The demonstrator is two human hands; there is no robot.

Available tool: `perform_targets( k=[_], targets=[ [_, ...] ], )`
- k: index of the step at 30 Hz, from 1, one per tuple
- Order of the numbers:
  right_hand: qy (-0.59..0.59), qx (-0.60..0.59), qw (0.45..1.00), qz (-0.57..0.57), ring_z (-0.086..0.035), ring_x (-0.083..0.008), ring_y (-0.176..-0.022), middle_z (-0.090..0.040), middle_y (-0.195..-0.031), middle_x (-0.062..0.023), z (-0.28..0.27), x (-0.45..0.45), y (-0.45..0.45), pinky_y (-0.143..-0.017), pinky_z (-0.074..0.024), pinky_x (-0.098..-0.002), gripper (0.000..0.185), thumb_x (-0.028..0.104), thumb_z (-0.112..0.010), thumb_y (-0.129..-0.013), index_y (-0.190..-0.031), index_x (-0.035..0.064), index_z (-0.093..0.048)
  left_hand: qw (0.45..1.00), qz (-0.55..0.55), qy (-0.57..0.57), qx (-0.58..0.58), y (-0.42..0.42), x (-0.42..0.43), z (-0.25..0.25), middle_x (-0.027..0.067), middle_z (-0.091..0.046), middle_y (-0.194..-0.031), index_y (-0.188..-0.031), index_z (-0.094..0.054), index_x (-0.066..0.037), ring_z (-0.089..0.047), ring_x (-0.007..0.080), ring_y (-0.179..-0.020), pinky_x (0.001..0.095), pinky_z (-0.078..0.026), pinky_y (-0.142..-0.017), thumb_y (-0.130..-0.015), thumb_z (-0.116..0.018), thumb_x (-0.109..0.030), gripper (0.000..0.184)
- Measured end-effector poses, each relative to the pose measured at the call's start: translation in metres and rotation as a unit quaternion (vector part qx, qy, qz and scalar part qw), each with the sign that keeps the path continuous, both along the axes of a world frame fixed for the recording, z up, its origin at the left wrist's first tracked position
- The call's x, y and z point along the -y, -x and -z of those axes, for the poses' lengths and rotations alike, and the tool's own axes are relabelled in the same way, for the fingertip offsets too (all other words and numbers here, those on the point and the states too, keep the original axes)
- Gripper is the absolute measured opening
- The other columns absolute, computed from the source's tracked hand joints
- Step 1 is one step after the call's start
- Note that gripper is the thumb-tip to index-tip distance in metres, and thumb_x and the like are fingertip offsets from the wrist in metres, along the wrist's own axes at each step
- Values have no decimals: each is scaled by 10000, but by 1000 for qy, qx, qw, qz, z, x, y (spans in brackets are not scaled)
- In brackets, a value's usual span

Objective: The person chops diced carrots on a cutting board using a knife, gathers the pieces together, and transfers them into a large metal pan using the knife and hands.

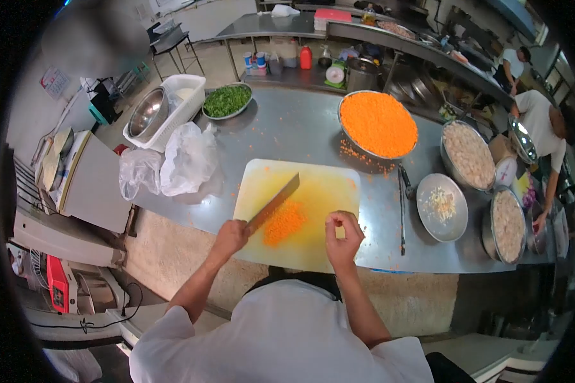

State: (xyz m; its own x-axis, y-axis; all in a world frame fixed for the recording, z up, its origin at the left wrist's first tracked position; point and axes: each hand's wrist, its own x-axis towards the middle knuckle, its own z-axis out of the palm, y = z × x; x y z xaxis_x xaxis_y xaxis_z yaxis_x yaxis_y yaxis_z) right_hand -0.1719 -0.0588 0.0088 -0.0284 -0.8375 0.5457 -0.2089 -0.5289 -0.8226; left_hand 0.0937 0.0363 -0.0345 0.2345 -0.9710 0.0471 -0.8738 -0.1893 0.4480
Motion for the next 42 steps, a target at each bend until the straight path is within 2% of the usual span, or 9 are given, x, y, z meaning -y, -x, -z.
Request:
perform_targets(
  k=[7, 14, 17, 22, 25, 30, 37, 39, 42],
  targets=[
    [-39, -41, 998, -24, -612, -193, -724, -632, -825, -100, 27, 7, 1, -649, -484, -283, 73, 6, -648, -819, -891, 0, -632, 993, -73, 61, 63, -35, 17, 2, 252, -600, -652, -674, -613, 8, -613, 418, -635, 493, -485, -579, -811, -574, -122, 192],
    [-77, -48, 995, -35, -628, -212, -750, -642, -867, -106, 73, 25, -19, -660, -496, -291, 97, -2, -639, -816, -913, 1, -637, 998, 8, 0, 70, 41, -11, 24, 240, -595, -643, -668, -597, 4, -615, 404, -626, 478, -500, -575, -747, -553, -60, 111],
    [-115, -84, 988, -62, -623, -223, -926, -635, -1025, -130, 96, 48, -29, -809, -507, -326, 179, 26, -605, -852, -1027, 5, -633, 999, 16, 32, 13, 27, -10, 6, 236, -599, -654, -678, -603, 0, -619, 400, -634, 479, -501, -576, -759, -558, -72, 117],
    [-10, -326, 944, -57, -404, -395, -1239, -452, -1328, -242, 134, 43, -69, -1079, -293, -462, 443, 235, -489, -937, -1279, -46, -476, 991, -67, 96, 70, -36, 29, 1, 232, -608, -663, -681, -609, -3, -617, 406, -614, 480, -497, -552, -788, -553, -94, 151],
    [44, -318, 938, -133, -420, -399, -1229, -456, -1312, -263, 124, 6, -81, -1062, -314, -460, 439, 246, -460, -948, -1241, -79, -487, 990, -82, 85, 80, -40, 43, 27, 232, -606, -646, -655, -596, 2, -613, 407, -597, 482, -492, -542, -785, -552, -91, 166],
    [-84, -152, 950, -261, -439, -415, -1212, -499, -1275, -250, 108, -6, -70, -1042, -328, -476, 376, 223, -446, -959, -1205, -51, -521, 995, -30, 35, 84, 33, 7, 27, 248, -603, -654, -656, -608, 10, -610, 415, -612, 488, -490, -561, -801, -561, -112, 195],
    [-53, -182, 967, -170, -414, -417, -1251, -499, -1289, -242, 108, 15, -27, -1080, -293, -478, 384, 209, -429, -969, -1254, -36, -506, 978, -99, -31, -181, -8, -39, -1, 206, -584, -610, -701, -586, 18, -566, 364, -510, 432, -474, -512, -885, -589, -171, 263],
    [-38, -219, 968, -116, -367, -422, -1293, -452, -1343, -252, 110, 18, -23, -1108, -241, -495, 436, 227, -409, -976, -1316, -41, -447, 883, -215, -42, -415, -23, -54, -3, 93, -536, -539, -732, -555, 0, -510, 204, -415, 335, -435, -412, -927, -572, -194, 276],
    [-37, -256, 960, -108, -321, -436, -1319, -388, -1396, -261, 122, 14, -28, -1118, -197, -517, 492, 260, -391, -978, -1359, -51, -387, 811, -277, -42, -513, -33, -76, 19, 13, -483, -539, -761, -528, -26, -472, 92, -419, 267, -398, -368, -960, -536, -205, 268]
  ],
)
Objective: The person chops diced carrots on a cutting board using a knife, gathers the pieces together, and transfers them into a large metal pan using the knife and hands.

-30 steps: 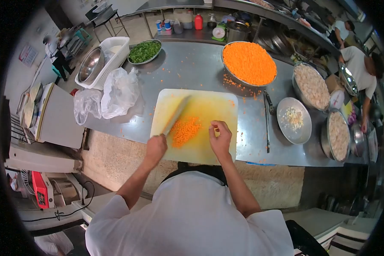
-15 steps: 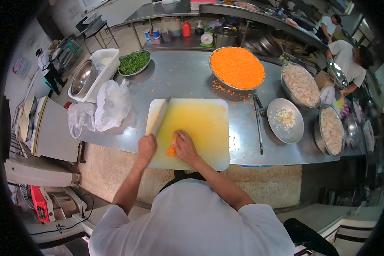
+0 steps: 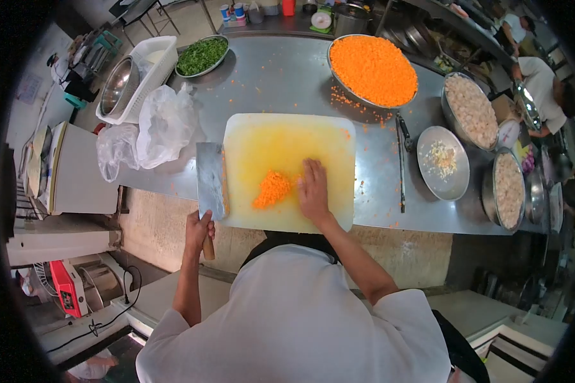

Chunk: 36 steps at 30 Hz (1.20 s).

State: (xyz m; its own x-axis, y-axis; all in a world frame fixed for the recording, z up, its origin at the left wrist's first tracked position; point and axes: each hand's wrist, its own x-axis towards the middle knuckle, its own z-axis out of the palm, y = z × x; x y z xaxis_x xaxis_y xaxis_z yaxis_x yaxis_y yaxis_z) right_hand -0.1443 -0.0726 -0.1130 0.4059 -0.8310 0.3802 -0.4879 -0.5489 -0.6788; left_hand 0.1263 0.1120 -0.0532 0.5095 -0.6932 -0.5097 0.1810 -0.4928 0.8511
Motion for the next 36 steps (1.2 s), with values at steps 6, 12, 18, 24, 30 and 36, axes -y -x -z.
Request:
perform_targets(
  k=[6, 12, 18, 24, 30, 36],
  targets=[
    [-29, 11, 999, -31, -286, -447, -1336, -337, -1427, -267, -5, -17, -31, -1124, -168, -531, 540, 291, -408, -968, -1384, -51, -356, 999, -20, 25, -36, 70, 8, 27, 21, -498, -562, -805, -531, -20, -476, 111, -410, 279, -409, -364, -961, -537, -188, 229],
    [-58, 74, 995, -40, -278, -440, -1348, -334, -1432, -267, -18, -11, -34, -1117, -216, -506, 560, 289, -466, -958, -1379, -62, -355, 987, 86, 72, -116, 165, 76, 30, 11, -482, -580, -856, -522, -33, -470, 104, -416, 266, -431, -387, -1001, -452, -244, 265],
    [27, 102, 992, 64, -311, -429, -1338, -343, -1423, -272, -74, 52, 4, -1100, -270, -478, 533, 209, -520, -934, -1374, -53, -372, 965, 188, 158, -88, 191, 145, -21, 23, -485, -594, -846, -495, -39, -475, 116, -423, 268, -425, -394, -1019, -361, -400, 422],
    [168, 124, 967, 146, -383, -444, -1278, -419, -1354, -297, -148, 170, 23, -1083, -300, -469, 466, 179, -505, -932, -1318, -71, -432, 944, 269, 192, -3, 203, 223, -83, 23, -481, -594, -824, -477, -35, -463, 105, -425, 277, -418, -398, -1015, -392, -384, 407],
    [240, 127, 938, 214, -444, -438, -1220, -489, -1285, -305, -162, 303, 40, -1046, -349, -450, 413, 180, -501, -927, -1248, -79, -498, 950, 271, 155, -6, 200, 265, -113, 19, -481, -593, -809, -483, -28, -459, 103, -430, 286, -414, -407, -1007, -430, -369, 397],
    [199, 189, 939, 208, -608, -344, -1026, -653, -1077, -188, -215, 361, 75, -907, -452, -423, 326, 250, -474, -953, -1080, -1, -639, 967, 196, 159, -17, 152, 203, -88, 22, -483, -580, -795, -514, -25, -451, 107, -419, 278, -403, -396, -994, -467, -361, 392]
  ],
)
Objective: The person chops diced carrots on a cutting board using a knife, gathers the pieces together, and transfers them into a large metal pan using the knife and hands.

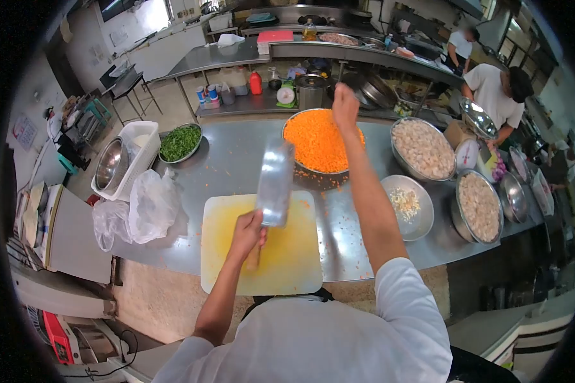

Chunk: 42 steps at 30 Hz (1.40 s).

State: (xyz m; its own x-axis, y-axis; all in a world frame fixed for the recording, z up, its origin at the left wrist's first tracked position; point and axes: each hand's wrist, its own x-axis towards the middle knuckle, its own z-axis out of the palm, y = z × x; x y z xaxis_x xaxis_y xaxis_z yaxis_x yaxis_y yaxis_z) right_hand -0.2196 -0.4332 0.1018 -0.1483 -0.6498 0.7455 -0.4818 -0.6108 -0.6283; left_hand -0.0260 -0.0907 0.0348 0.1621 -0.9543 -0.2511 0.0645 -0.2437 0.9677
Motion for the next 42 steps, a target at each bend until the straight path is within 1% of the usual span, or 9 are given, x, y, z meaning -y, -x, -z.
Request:
perform_targets(
  k=[6, 8, 11, 13, 19, 23, 33, 40, 42],
  targets=[
    [140, 94, 985, 41, -639, -314, -912, -676, -965, -163, -82, -36, 15, -797, -481, -387, 307, 213, -444, -966, -983, 5, -670, 997, -52, -53, 12, -71, -86, 54, 20, -485, -555, -773, -524, -35, -454, 106, -401, 278, -387, -369, -986, -493, -351, 382],
    [186, 34, 982, 10, -632, -333, -880, -671, -929, -170, -48, -17, 17, -783, -482, -388, 269, 185, -464, -943, -955, 8, -667, 990, -81, -110, -24, -83, -108, 69, 20, -492, -555, -781, -533, -34, -459, 113, -397, 273, -387, -371, -979, -512, -335, 361],
    [-144, -179, 973, 35, -613, -388, -852, -658, -910, -198, 33, 0, 28, -770, -496, -403, 180, 136, -543, -861, -914, 20, -670, 988, -75, -131, 13, -95, -132, 100, 20, -495, -556, -797, -540, -29, -461, 118, -398, 270, -389, -373, -967, -543, -299, 320],
    [7, -109, 991, 81, -645, -320, -822, -682, -921, -151, 73, -26, 24, -741, -498, -382, 176, 160, -617, -850, -912, 8, -678, 990, -64, -123, 0, -100, -142, 109, 20, -496, -557, -810, -545, -26, -463, 117, -401, 269, -390, -374, -959, -559, -274, 290],
    [-167, -45, 980, 99, -616, -306, -784, -613, -790, -155, 108, -151, -4, -704, -502, -362, 182, 76, -771, -691, -830, 7, -676, 988, -23, -125, -86, -100, -153, 116, 35, -526, -623, -866, -555, -5, -497, 129, -441, 304, -453, -406, -890, -649, -128, 157],
    [-29, -56, 997, 44, -642, -191, -759, -650, -866, -99, 137, -223, -24, -665, -517, -284, 199, 27, -754, -723, -903, 18, -669, 992, 4, -118, -44, -111, -143, 98, 26, -530, -603, -881, -580, -1, -501, 113, -451, 285, -434, -403, -878, -635, -108, 121],
    [-208, 70, 970, 106, -649, -154, -816, -648, -919, -88, 145, -300, 29, -731, -565, -270, 185, -23, -717, -762, -940, -1, -670, 860, 67, 300, 408, -129, -42, -74, 115, -632, -728, -1165, -613, -48, -571, 320, -569, 369, -468, -558, -726, -744, -84, 459],
    [-83, 81, 983, 145, -639, -212, -908, -637, -1059, -142, 112, -271, 72, -771, -544, -303, 200, 11, -624, -845, -1043, -14, -641, 811, 70, 291, 502, -107, 38, -41, 75, -635, -790, -1277, -575, -159, -626, 276, -691, 382, -488, -601, -726, -736, -74, 580],
    [-71, 54, 986, 138, -626, -271, -976, -628, -1121, -167, 91, -258, 79, -873, -502, -348, 205, 50, -582, -882, -1066, -19, -639, 707, 102, 278, 642, -93, 55, -47, 71, -617, -742, -1262, -587, -189, -624, 266, -692, 391, -486, -593, -748, -717, -112, 536]
  ],
)
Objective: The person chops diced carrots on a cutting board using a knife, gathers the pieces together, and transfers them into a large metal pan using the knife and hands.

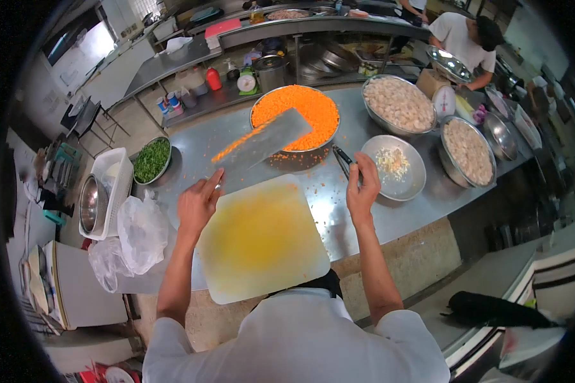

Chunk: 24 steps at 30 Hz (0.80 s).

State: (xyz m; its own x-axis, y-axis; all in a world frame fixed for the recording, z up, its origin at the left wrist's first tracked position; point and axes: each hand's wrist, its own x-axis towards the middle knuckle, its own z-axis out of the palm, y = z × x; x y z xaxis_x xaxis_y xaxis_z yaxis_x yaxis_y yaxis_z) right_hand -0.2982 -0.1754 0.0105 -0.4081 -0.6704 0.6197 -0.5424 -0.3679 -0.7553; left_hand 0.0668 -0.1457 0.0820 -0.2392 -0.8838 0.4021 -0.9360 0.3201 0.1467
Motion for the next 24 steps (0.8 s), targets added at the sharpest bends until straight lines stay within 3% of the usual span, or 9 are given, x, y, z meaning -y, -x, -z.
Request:
perform_targets(
  k=[2, 4, 6, 8, 12, 14, 24],
  targets=[
    [56, -107, 991, -62, -581, -305, -1109, -598, -1208, -163, -39, 12, -13, -976, -440, -378, 257, 104, -547, -918, -1141, 6, -629, 999, 8, 24, 23, 16, 24, -6, 74, -606, -713, -1198, -609, -158, -615, 271, -672, 400, -483, -592, -763, -701, -127, 446],
    [64, -131, 966, -214, -461, -348, -1263, -530, -1319, -168, -57, 35, -31, -1086, -313, -422, 363, 157, -534, -919, -1255, 22, -563, 997, 19, 51, 46, 34, 49, -11, 77, -596, -684, -1134, -631, -127, -607, 277, -652, 409, -481, -591, -777, -685, -143, 362],
    [57, -286, 915, -277, -299, -340, -1380, -439, -1416, -149, -65, 56, -55, -1130, -227, -460, 506, 272, -504, -943, -1382, 32, -427, 994, 40, 86, 49, 50, 70, -11, 90, -608, -696, -913, -631, -76, -607, 288, -654, 414, -480, -608, -779, -661, -135, 150],
    [7, -388, 867, -314, -162, -350, -1427, -308, -1506, -124, -73, 73, -81, -1145, -139, -517, 634, 396, -450, -954, -1441, 16, -307, 994, 43, 74, 60, 62, 82, -14, 87, -612, -706, -865, -622, -77, -607, 293, -656, 415, -476, -606, -747, -669, -119, 133],
    [13, -424, 836, -347, -144, -369, -1426, -248, -1530, -129, -61, 105, -107, -1128, -126, -573, 692, 486, -379, -960, -1441, -5, -290, 995, 44, 63, 71, 80, 90, -18, 87, -621, -707, -715, -560, -75, -610, 295, -662, 411, -468, -598, -692, -660, -68, 103],
    [8, -425, 833, -354, -155, -368, -1425, -270, -1518, -140, -57, 113, -111, -1117, -92, -612, 743, 556, -333, -954, -1420, -22, -321, 995, 47, 60, 64, 78, 93, -16, 85, -619, -704, -720, -564, -78, -608, 294, -657, 410, -466, -597, -691, -661, -67, 102],
    [-11, -435, 826, -358, -127, -358, -1434, -254, -1526, -138, -55, 137, -99, -1115, -41, -623, 744, 552, -294, -963, -1445, -14, -273, 997, -17, 68, 23, 58, 64, -26, 103, -585, -645, -691, -561, -71, -592, 297, -632, 413, -446, -571, -667, -667, -61, 110]
  ],
)
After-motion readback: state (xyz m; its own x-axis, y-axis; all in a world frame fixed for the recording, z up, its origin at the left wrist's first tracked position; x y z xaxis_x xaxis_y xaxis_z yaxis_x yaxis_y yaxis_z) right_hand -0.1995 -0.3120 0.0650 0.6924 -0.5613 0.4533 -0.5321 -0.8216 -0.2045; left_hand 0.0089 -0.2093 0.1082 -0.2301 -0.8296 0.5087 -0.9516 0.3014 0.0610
